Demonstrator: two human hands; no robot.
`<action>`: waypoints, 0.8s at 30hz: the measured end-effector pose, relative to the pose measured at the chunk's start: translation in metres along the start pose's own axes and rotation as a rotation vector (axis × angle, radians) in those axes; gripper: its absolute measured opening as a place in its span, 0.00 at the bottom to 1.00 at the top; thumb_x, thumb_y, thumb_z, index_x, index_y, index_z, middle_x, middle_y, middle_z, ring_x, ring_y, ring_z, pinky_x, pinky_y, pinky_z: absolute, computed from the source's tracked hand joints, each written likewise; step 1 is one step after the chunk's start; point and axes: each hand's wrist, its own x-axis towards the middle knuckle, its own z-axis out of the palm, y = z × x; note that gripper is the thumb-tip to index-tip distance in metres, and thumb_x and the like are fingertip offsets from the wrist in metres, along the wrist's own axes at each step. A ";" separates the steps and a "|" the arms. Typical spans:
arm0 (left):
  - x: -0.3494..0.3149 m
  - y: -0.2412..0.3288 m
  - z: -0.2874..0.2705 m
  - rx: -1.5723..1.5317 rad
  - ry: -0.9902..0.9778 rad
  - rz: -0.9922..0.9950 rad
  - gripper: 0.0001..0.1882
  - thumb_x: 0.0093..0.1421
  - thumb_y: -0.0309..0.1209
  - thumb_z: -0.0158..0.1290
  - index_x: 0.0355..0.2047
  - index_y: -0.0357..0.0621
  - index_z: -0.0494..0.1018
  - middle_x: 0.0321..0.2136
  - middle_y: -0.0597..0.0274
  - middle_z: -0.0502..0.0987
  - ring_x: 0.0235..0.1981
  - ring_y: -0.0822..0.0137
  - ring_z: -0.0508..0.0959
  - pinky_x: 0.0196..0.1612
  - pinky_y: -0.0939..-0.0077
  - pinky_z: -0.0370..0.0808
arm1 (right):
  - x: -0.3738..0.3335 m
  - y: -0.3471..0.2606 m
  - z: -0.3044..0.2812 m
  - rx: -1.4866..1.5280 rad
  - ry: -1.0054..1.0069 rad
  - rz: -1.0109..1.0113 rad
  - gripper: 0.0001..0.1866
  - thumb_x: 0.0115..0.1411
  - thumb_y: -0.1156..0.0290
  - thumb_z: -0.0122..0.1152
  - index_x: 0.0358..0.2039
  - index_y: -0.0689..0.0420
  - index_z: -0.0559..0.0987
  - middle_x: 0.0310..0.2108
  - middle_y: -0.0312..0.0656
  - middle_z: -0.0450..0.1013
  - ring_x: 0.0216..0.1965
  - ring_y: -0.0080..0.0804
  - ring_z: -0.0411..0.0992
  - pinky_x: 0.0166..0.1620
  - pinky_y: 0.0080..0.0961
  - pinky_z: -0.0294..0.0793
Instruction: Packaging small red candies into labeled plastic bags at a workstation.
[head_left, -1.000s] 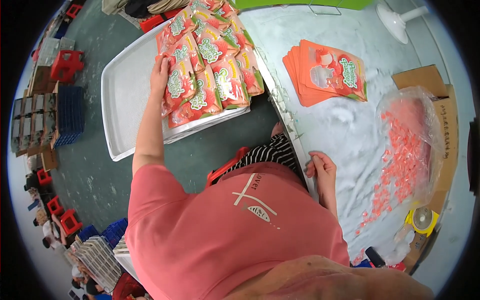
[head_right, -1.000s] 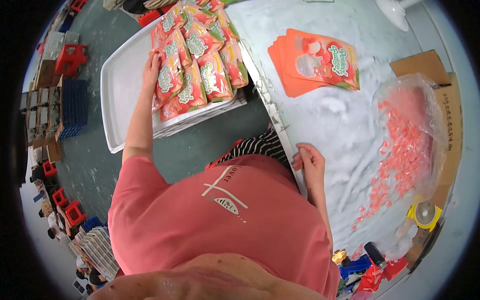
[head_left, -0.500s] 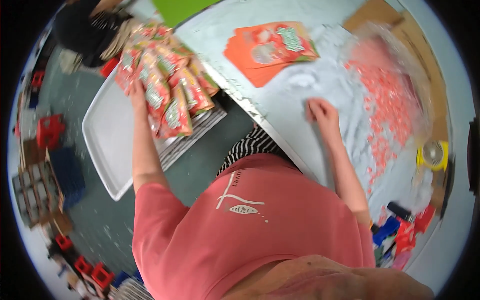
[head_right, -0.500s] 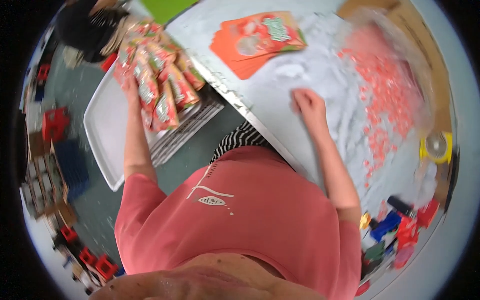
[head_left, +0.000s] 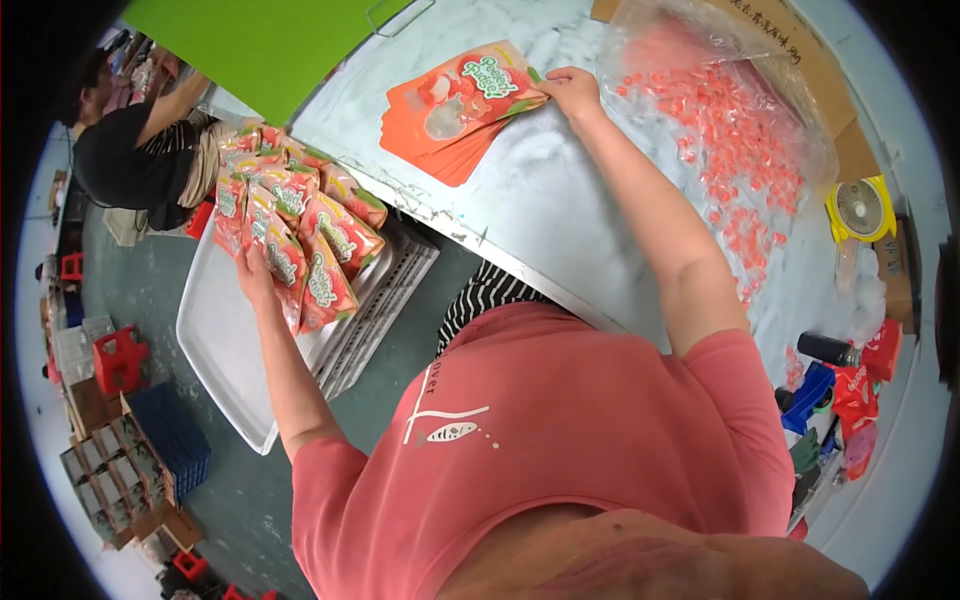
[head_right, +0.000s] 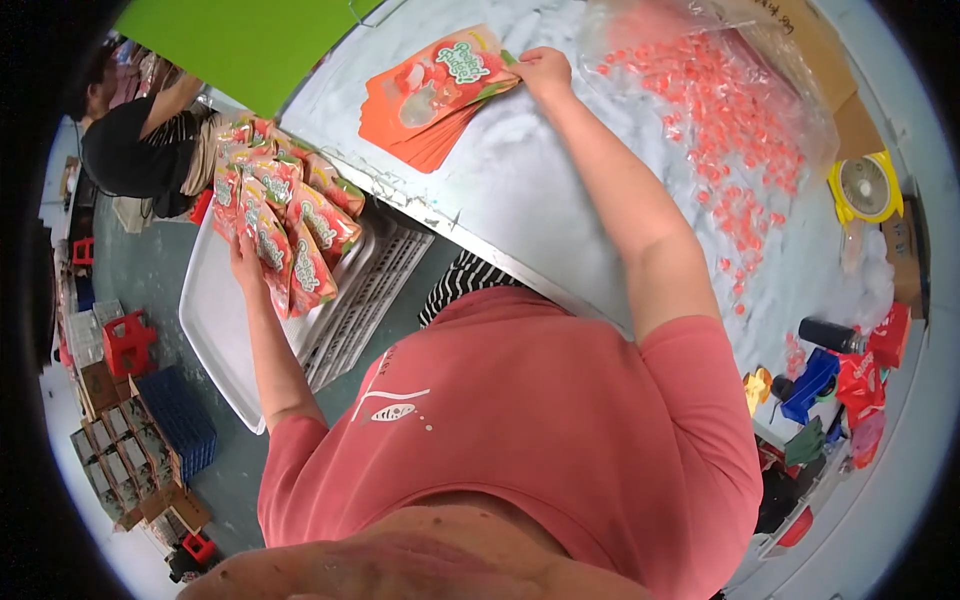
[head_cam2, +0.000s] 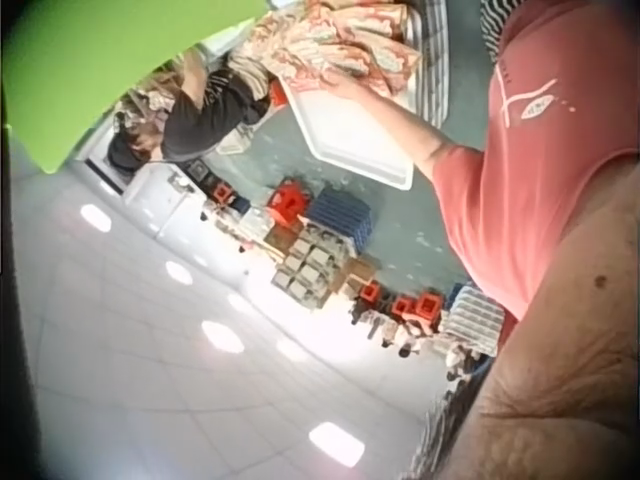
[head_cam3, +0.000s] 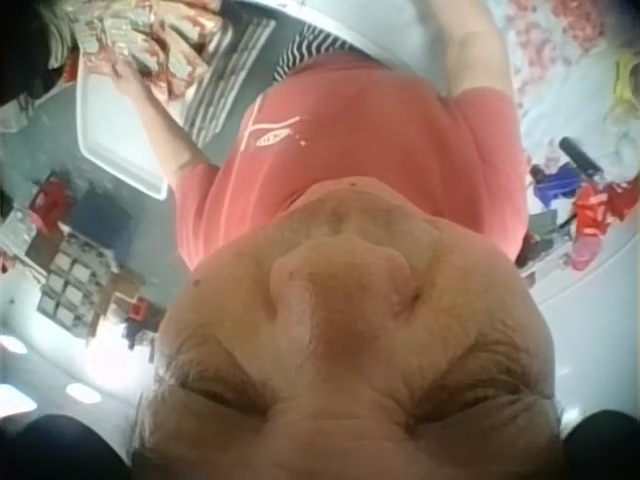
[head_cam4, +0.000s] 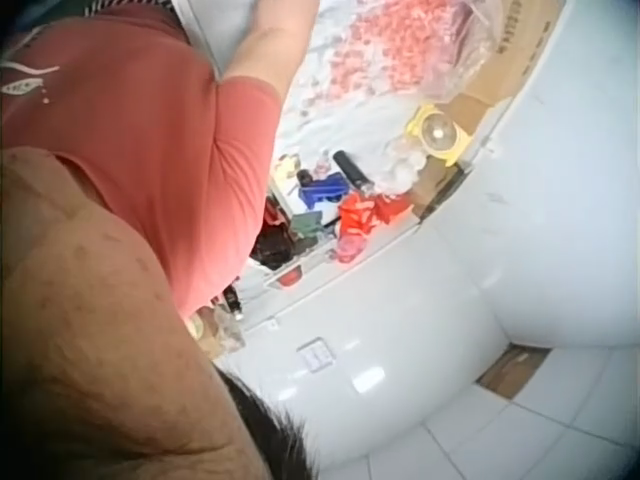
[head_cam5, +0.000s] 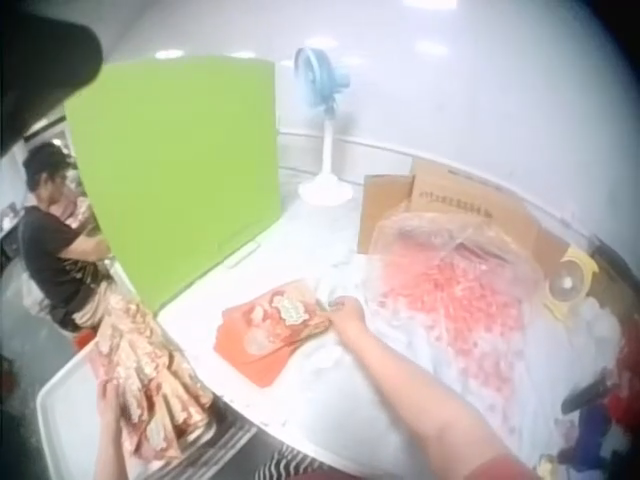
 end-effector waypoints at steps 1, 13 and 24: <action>-0.002 0.004 -0.002 -0.041 0.004 0.013 0.27 0.65 0.39 0.52 0.58 0.30 0.67 0.55 0.48 0.73 0.55 0.61 0.73 0.58 0.70 0.67 | 0.003 0.001 -0.002 0.150 -0.079 0.034 0.30 0.47 0.54 0.75 0.42 0.65 0.80 0.34 0.45 0.79 0.37 0.32 0.77 0.41 0.25 0.75; -0.096 0.127 0.028 0.127 -0.093 0.424 0.24 0.64 0.32 0.54 0.58 0.34 0.68 0.53 0.45 0.74 0.55 0.58 0.73 0.58 0.68 0.68 | -0.012 -0.009 -0.004 0.160 -0.155 0.014 0.19 0.49 0.57 0.73 0.31 0.61 0.83 0.26 0.39 0.78 0.27 0.28 0.74 0.33 0.26 0.73; -0.193 0.204 0.091 -0.226 -0.525 0.545 0.16 0.61 0.23 0.54 0.50 0.37 0.74 0.44 0.55 0.77 0.43 0.64 0.78 0.46 0.75 0.75 | -0.135 0.019 -0.084 0.568 -0.278 0.317 0.09 0.64 0.68 0.57 0.40 0.57 0.81 0.27 0.32 0.76 0.26 0.17 0.71 0.31 0.15 0.70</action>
